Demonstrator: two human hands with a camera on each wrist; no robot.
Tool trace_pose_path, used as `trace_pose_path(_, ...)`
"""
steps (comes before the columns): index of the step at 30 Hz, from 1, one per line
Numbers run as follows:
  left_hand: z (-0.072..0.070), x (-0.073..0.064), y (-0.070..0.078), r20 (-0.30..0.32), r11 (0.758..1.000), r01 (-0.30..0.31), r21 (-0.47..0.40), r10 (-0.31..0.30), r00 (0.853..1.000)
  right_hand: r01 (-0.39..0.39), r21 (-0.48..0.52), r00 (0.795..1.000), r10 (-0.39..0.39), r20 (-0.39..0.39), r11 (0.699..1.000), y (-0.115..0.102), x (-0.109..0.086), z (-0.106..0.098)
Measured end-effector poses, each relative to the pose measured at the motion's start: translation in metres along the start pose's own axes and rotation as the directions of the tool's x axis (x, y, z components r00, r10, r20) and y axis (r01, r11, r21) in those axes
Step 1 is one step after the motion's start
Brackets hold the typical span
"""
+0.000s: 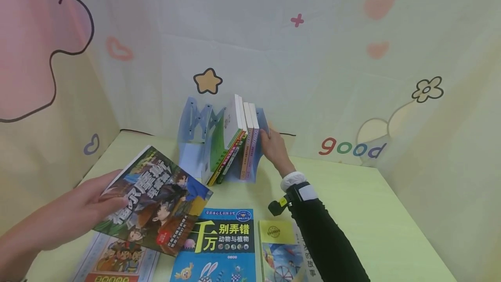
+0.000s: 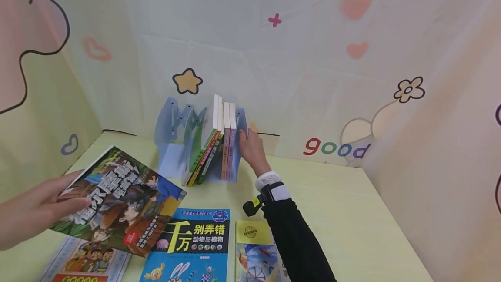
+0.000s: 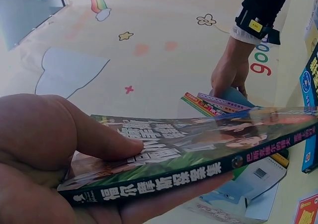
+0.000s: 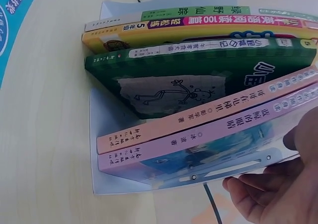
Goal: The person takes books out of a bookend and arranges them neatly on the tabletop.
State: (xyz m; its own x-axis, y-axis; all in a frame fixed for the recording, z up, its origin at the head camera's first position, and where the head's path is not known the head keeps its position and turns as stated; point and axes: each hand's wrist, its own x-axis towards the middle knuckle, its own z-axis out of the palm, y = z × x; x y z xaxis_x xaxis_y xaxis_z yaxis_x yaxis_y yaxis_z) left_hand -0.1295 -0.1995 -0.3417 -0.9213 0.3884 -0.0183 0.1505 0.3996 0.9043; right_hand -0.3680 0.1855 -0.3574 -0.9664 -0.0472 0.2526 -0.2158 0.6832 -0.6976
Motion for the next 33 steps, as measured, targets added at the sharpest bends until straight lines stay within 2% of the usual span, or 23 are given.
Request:
trace_pose_path(5, -0.001, 0.004, 0.000, 0.030, 0.997, 0.000, -0.072, 0.003, 1.000, 0.003, 0.031, 0.999, -0.005, 0.034, 1.000, 0.001, -0.007, -0.006)
trace_pose_path(10, 0.000, 0.009, -0.001, 0.038, 0.999, -0.004, -0.045, 0.006, 0.999, 0.026, 0.088, 0.997, -0.033, 0.073, 0.996, 0.006, -0.018, -0.012)
trace_pose_path(15, -0.001, 0.015, -0.001, 0.047, 0.999, 0.020, -0.032, -0.019, 0.999, 0.043, 0.133, 0.994, -0.056, 0.094, 0.990, 0.009, -0.034, -0.018)
trace_pose_path(23, -0.002, 0.023, -0.004, 0.045, 0.998, 0.060, 0.008, -0.060, 0.997, 0.036, 0.125, 0.990, -0.053, 0.133, 0.991, 0.014, -0.060, -0.023)
trace_pose_path(27, -0.002, 0.026, -0.005, 0.039, 0.999, 0.041, 0.018, -0.041, 0.998, 0.012, 0.133, 0.990, -0.030, 0.138, 0.991, 0.015, -0.072, -0.025)
trace_pose_path(33, -0.002, 0.028, -0.003, 0.046, 1.000, -0.020, 0.004, 0.020, 0.999, -0.019, 0.137, 0.989, -0.001, 0.145, 0.990, 0.015, -0.087, -0.028)
